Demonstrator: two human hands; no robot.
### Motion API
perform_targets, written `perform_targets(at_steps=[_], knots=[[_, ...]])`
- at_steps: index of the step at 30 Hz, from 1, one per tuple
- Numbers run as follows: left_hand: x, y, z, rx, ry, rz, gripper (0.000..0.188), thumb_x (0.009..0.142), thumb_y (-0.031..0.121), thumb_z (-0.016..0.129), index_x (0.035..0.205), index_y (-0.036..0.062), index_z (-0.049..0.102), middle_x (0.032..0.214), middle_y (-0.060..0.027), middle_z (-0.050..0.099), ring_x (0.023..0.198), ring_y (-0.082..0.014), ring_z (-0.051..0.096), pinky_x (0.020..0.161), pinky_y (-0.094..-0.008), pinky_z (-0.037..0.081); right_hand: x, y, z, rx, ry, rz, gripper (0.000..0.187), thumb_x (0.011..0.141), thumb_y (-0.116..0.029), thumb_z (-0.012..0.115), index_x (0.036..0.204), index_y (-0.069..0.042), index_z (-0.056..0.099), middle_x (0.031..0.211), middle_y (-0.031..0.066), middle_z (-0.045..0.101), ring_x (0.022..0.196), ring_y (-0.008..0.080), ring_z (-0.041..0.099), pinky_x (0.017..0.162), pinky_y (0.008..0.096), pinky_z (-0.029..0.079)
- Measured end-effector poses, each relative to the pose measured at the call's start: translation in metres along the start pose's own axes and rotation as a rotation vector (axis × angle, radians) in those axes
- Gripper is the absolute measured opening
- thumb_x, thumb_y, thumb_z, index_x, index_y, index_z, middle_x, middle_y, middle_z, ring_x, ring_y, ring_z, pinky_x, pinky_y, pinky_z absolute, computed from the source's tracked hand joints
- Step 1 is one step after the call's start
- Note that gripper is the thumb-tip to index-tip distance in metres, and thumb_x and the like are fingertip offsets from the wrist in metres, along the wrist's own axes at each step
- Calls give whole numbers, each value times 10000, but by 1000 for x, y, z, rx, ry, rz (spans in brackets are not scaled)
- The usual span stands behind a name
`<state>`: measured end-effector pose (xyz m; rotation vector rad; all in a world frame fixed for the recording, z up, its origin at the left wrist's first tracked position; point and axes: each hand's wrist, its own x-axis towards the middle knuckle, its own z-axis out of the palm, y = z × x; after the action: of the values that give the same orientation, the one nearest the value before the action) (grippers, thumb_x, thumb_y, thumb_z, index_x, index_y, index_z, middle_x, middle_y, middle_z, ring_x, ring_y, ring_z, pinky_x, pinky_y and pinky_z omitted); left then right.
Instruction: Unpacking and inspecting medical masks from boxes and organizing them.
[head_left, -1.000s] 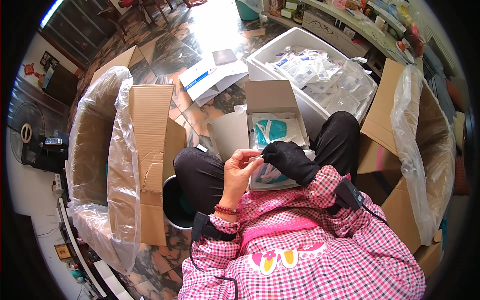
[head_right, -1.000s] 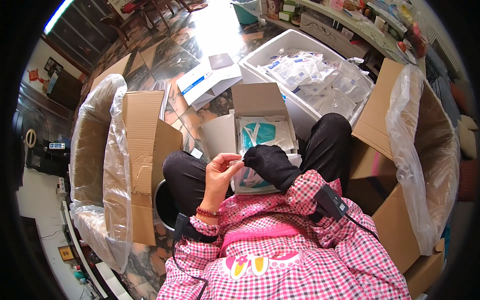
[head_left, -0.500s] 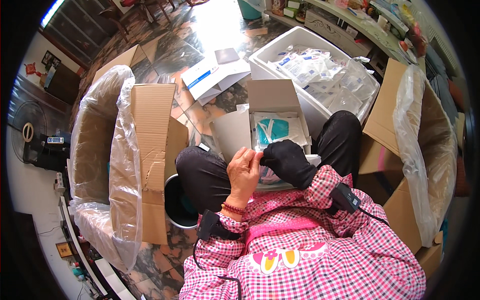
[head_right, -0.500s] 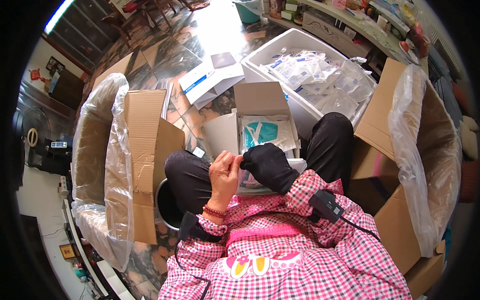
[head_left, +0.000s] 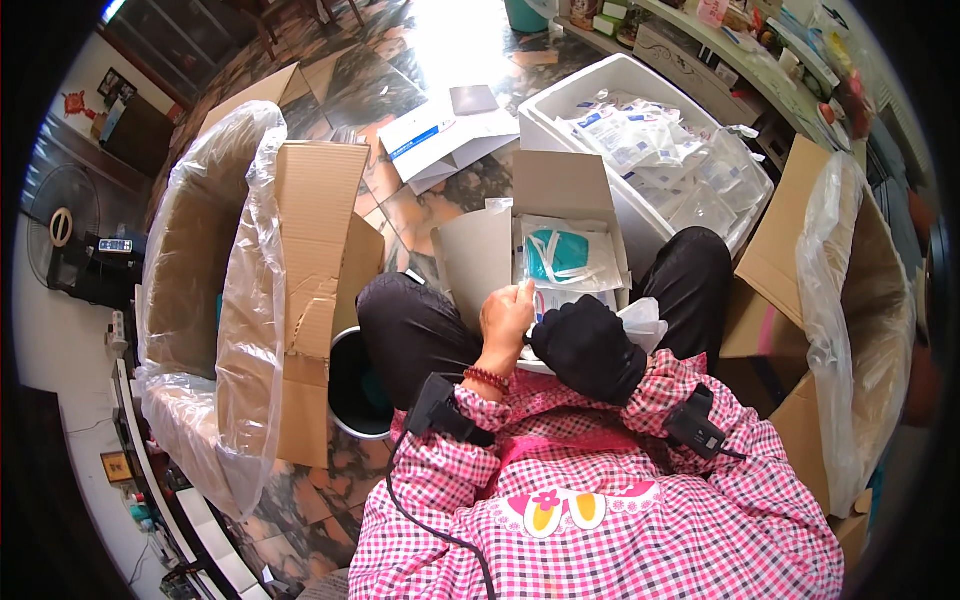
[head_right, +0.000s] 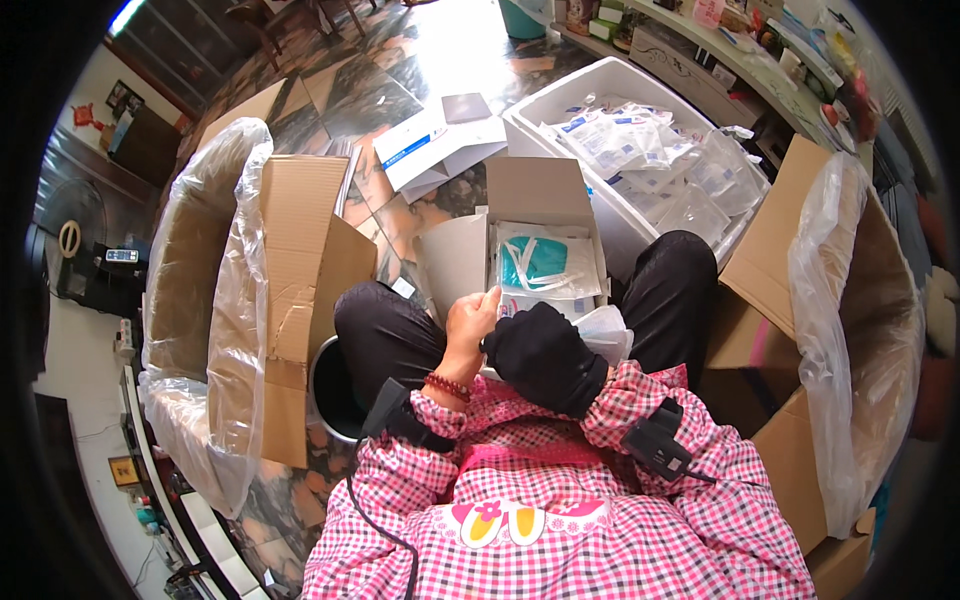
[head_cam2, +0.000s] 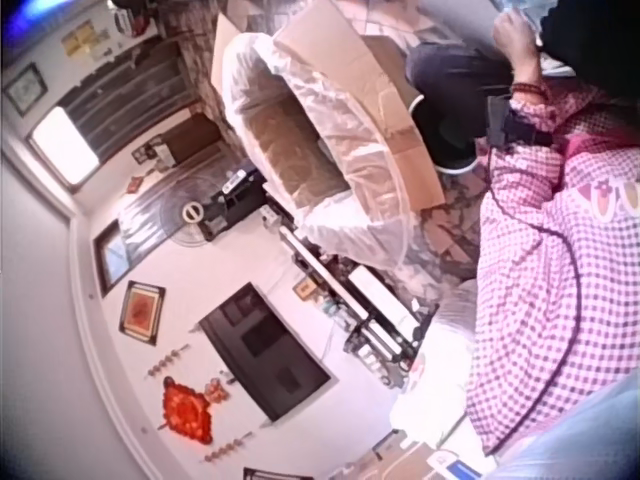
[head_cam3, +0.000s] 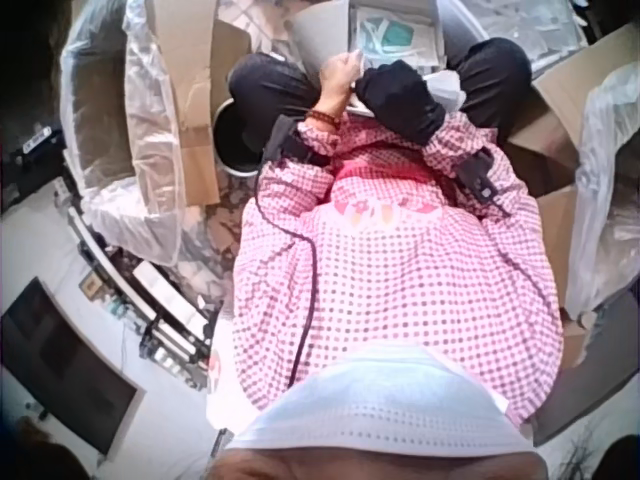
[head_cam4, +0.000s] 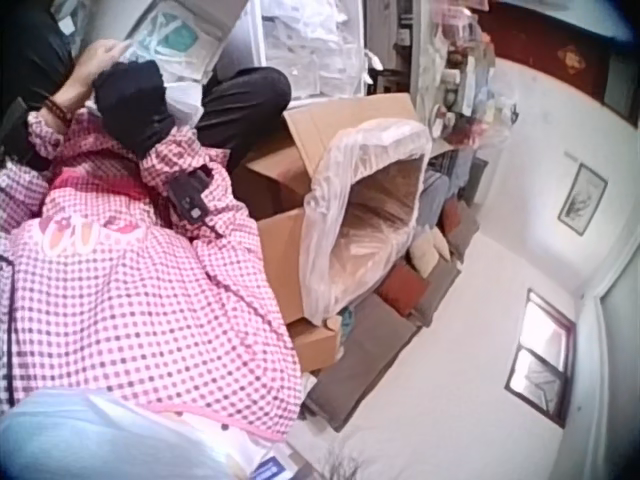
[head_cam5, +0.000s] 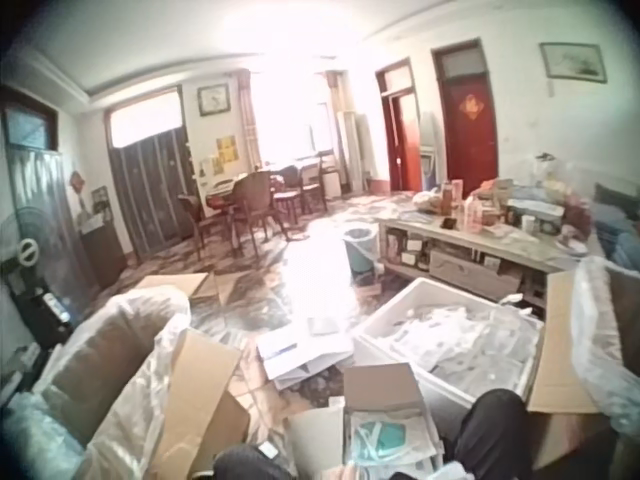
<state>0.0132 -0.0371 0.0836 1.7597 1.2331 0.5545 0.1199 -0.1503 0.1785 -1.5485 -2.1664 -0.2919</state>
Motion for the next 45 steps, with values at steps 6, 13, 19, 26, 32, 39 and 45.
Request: perform_targets(at_steps=[6, 13, 19, 26, 32, 39, 45], knots=[[25, -47, 3, 140, 112, 6, 447, 984, 339, 516, 759, -2, 699, 749, -236, 666, 701, -420, 667, 675, -505, 508, 5, -20, -23, 36, 16, -24, 152, 777, -193, 690, 731, -109, 573, 656, 53, 491, 606, 230, 552, 569, 405, 409], [5, -20, -29, 385, 111, 83, 382, 943, 380, 645, 1102, 33, 654, 1070, -198, 651, 996, -420, 623, 869, -492, 494, -7, 40, -18, 102, 159, 286, 182, 779, -266, 774, 785, -112, 677, 692, 99, 574, 654, 303, 588, 602, 437, 447], [-18, 52, -61, 189, 119, 627, 276, 817, 81, 773, 1067, 49, 660, 928, -95, 687, 863, -271, 685, 800, -373, 536, -17, 60, -2, 351, 109, 445, 144, 798, -224, 767, 843, -95, 721, 801, 114, 665, 740, 325, 625, 672, 433, 475], [-33, 44, -45, -133, -184, 429, 95, 911, 120, 702, 985, 64, 680, 911, -106, 734, 804, -232, 724, 708, -310, 553, -23, 61, 10, 335, 90, 420, 146, 815, -226, 751, 869, -93, 730, 787, 117, 666, 754, 327, 643, 679, 429, 486], [-33, 18, -35, -278, -497, 161, 354, 963, 103, 660, 1281, -42, 608, 1048, -96, 712, 945, -124, 650, 847, -255, 517, -27, 60, 19, 345, 90, 497, 199, 852, -264, 737, 911, -74, 732, 823, 116, 684, 759, 329, 652, 666, 432, 492], [-26, -7, -23, -554, -656, 52, 628, 937, 156, 675, 1450, -98, 417, 1336, -177, 583, 1264, -216, 531, 1086, -326, 406, -30, 81, 11, 693, -139, 915, 556, 838, -326, 783, 1254, 18, 648, 1186, 218, 690, 1062, 324, 688, 938, 389, 527], [-23, 4, -32, -443, -752, 44, 668, 880, 232, 722, 1442, -26, 468, 1315, -134, 610, 1204, -219, 562, 1061, -334, 421, -59, 99, -18, 875, -416, 747, 836, 741, -52, 797, 1479, 24, 411, 1365, 258, 573, 1220, 332, 598, 1017, 375, 486]])
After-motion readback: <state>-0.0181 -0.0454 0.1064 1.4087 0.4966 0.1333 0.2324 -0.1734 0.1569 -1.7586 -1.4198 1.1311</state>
